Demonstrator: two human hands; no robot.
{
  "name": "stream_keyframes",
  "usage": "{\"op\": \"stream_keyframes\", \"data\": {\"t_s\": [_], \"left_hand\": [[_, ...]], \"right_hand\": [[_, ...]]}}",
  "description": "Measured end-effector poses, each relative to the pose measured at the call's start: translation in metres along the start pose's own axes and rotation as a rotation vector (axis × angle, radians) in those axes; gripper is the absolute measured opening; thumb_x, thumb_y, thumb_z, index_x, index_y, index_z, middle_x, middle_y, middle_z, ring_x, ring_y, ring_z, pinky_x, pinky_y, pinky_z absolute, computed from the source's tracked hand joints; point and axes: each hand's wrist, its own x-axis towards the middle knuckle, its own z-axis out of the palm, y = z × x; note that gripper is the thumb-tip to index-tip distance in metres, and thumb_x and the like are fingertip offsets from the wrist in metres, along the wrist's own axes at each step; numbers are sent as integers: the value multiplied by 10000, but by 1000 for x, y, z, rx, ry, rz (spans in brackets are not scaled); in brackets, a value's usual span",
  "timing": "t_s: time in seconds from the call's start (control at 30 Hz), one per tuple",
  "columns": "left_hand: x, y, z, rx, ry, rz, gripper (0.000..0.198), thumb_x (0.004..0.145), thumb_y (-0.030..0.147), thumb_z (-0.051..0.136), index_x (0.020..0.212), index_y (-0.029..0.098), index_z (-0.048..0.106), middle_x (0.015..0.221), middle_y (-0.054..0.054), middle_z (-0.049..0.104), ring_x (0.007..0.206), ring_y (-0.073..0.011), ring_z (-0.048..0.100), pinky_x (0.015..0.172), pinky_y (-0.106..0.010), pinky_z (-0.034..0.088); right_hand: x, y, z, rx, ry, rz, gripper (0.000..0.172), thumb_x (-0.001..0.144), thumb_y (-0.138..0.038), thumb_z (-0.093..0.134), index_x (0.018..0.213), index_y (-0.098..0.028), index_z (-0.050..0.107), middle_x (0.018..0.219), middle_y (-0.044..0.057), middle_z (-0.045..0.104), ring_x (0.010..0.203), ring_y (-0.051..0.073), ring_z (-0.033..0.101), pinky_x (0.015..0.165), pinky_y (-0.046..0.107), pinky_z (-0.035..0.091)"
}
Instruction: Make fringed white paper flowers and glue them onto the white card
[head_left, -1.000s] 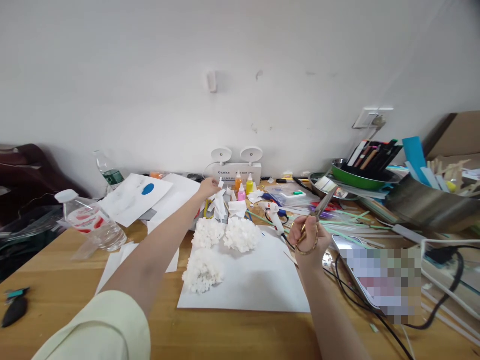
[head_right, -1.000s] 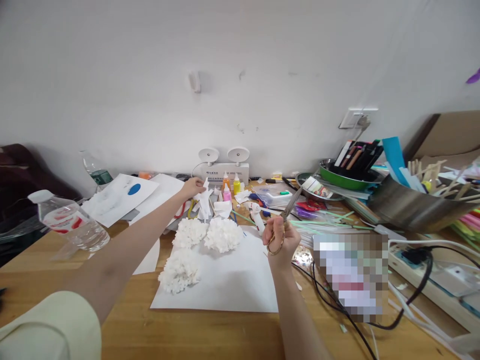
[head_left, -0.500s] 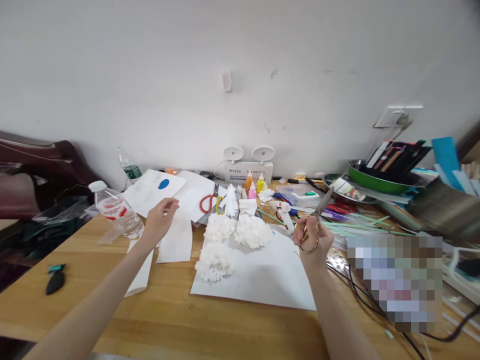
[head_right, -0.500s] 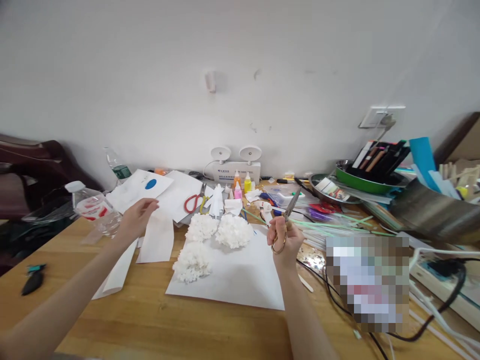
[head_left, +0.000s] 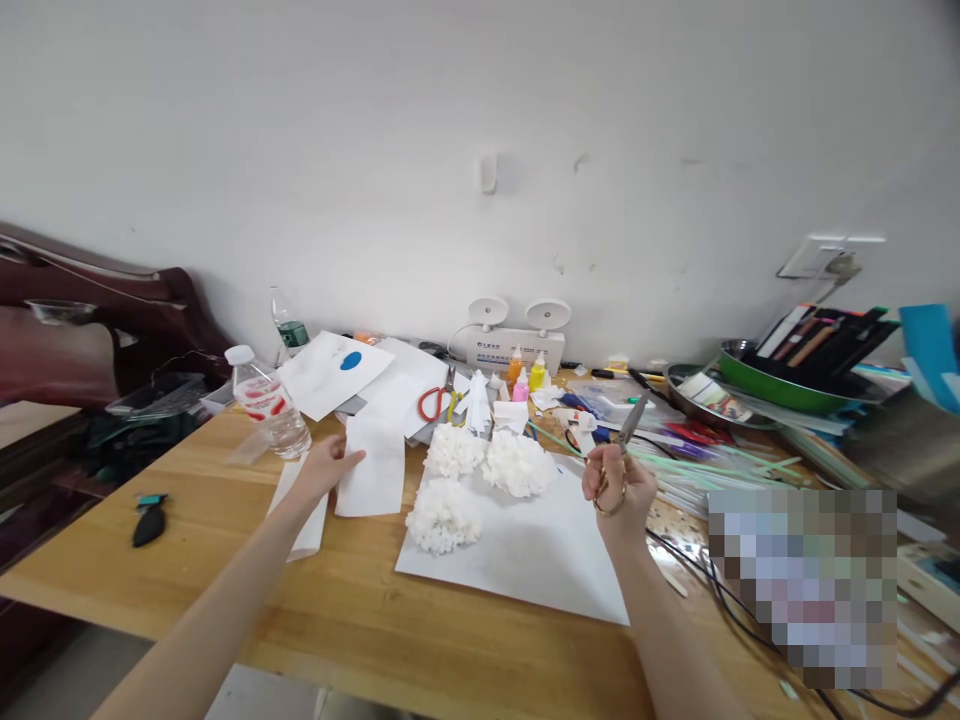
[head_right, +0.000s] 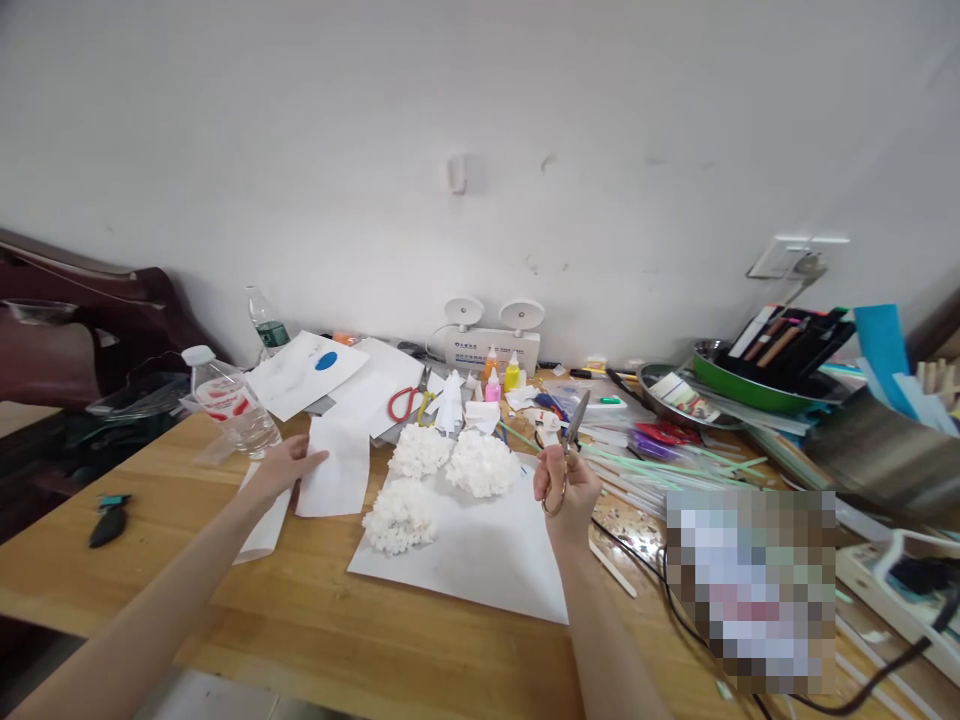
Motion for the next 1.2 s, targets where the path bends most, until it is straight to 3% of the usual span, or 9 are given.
{"op": "stream_keyframes", "data": {"t_s": [0.13,0.27,0.4,0.53,0.73,0.9,1.0,1.1,1.2], "left_hand": [[-21,18,-7,-221,-76,53,372,592,448,644,803,145,605,772,-37,657,682,-176,594,561,-237,440],[-42,55,1,-528,-142,62,398,596,397,669,905,164,577,747,-15,656,621,-152,587,514,-217,430],[-56,96,24,-721,-239,88,379,624,327,666,961,190,559,755,-3,666,616,-134,602,510,-195,441],[-70,117,57,-745,-525,88,361,664,320,644,984,175,561,816,-38,675,656,-145,620,568,-216,467],[-86,108,95,-704,-742,55,375,717,315,606,1055,166,545,925,-74,660,747,-175,624,643,-263,472],[-104,83,98,-862,-862,-88,374,713,313,605,1040,136,569,1009,-117,634,891,-223,598,692,-271,461],[-125,72,98,-1020,-982,-72,469,679,346,631,1098,153,549,1101,-127,590,1035,-266,528,813,-333,432],[-147,74,102,-1134,-984,-28,535,618,303,692,1119,181,547,1136,-113,576,1128,-270,458,949,-373,337],[-157,82,113,-1178,-864,-158,536,621,269,694,1129,200,540,1124,-95,589,1148,-251,446,995,-366,301]], "right_hand": [[-8,9,6,16,-73,63,302,743,-432,559,624,-155,535,337,-78,384,267,50,334,295,178,207],[-21,16,16,60,-201,232,319,729,-463,559,629,-160,533,353,-77,380,269,45,329,286,174,207],[-32,16,24,97,-372,377,345,729,-491,544,662,-153,555,452,-38,484,291,39,354,299,183,207],[-35,14,27,80,-459,389,394,736,-520,515,730,-134,595,390,-41,455,290,50,333,316,201,194],[-31,4,28,110,-336,449,318,676,-409,631,556,-172,457,328,-81,387,261,44,331,304,186,191],[-25,1,24,83,-229,440,265,664,-353,643,571,-167,478,308,-79,405,265,51,336,300,183,235],[-22,4,20,115,-206,446,261,673,-347,636,568,-170,475,297,-75,410,268,61,346,302,184,247],[-20,7,17,118,-214,458,256,672,-338,641,572,-168,477,306,-75,416,268,60,350,302,182,244],[-18,7,16,90,-216,463,253,654,-337,658,581,-167,486,315,-78,418,262,59,350,293,182,230]]}}
